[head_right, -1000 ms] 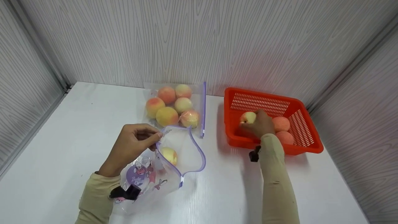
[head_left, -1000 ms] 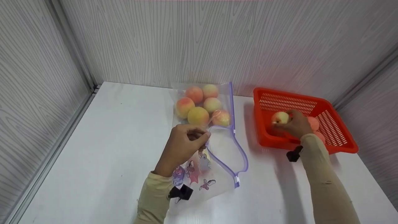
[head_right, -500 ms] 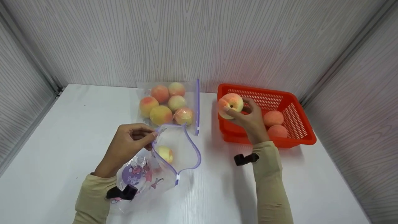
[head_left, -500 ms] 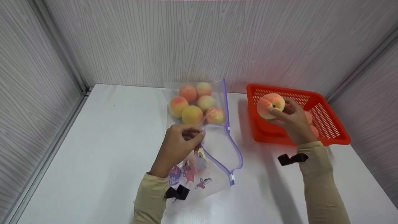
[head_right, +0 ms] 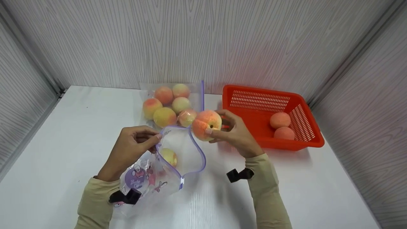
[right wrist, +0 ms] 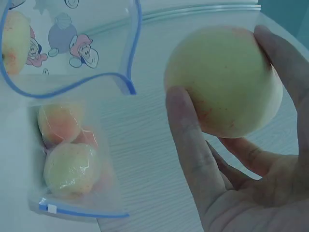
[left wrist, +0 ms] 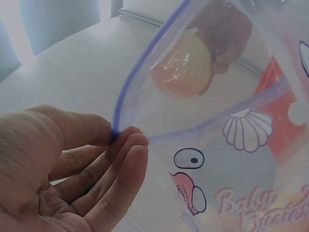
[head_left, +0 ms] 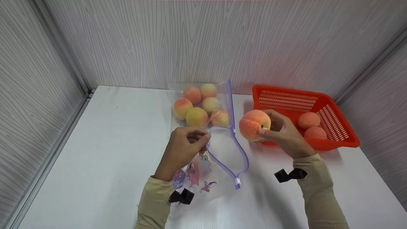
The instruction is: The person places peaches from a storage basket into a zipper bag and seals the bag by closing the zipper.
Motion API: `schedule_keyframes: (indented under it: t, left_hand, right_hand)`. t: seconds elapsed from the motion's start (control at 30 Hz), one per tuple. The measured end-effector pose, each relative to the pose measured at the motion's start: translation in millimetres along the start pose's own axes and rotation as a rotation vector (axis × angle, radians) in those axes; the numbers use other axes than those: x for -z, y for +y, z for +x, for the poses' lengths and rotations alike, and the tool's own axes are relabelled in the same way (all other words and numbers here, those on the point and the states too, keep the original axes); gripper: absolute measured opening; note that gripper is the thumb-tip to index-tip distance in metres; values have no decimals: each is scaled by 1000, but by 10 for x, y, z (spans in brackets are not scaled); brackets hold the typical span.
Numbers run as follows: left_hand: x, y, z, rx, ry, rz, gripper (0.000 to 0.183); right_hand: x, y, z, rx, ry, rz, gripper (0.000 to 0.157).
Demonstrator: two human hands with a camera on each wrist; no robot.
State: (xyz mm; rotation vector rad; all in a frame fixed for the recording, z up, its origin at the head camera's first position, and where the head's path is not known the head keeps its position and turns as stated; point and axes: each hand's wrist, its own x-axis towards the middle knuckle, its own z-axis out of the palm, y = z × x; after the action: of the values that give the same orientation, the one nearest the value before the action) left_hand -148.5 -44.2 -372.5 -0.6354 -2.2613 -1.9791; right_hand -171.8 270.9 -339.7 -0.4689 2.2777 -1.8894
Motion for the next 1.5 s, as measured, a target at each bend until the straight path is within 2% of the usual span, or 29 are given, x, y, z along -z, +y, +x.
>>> schedule_keyframes:
  t: [0.13,0.33,0.53,0.7,0.9,0.97,1.07,1.2,1.3,1.37,1.43,1.5]
  left_hand:
    - [-5,16,7,7,2,2,10]
    - [-7,25,5,19,5,5,10]
    - [-8,8,1,19,5,15,10]
    - [-11,5,19,9,2,19,11]
    - [-18,5,12,-4,-8,22,11]
    - [-25,12,7,-8,-17,26,10]
    - [-39,16,11,-15,-25,41,10]
    - [-41,16,22,-12,-17,46,10]
    - [-29,16,22,-10,-4,38,8]
    - [-21,15,19,-9,0,34,8]
    - [-15,12,14,-8,-1,33,9]
    - [-10,16,4,-2,-5,31,10]
  right_hand:
    - [-71,-15,-15,40,-94,-38,52]
    - [-123,-4,1,58,-185,-46,50]
    - [-156,34,22,37,-254,-60,53]
    - [-179,55,32,6,-312,-138,54]
    - [-213,70,21,15,-440,-41,49]
    - [-206,65,7,48,-436,-26,44]
    - [-154,29,-28,104,-340,-23,36]
    - [14,-67,-86,184,-100,63,31]
    - [202,-144,-95,242,146,156,30]
    - [357,-168,-80,272,340,166,31]
    - [537,-156,-51,285,543,130,32]
    - [736,-108,-26,249,727,13,32]
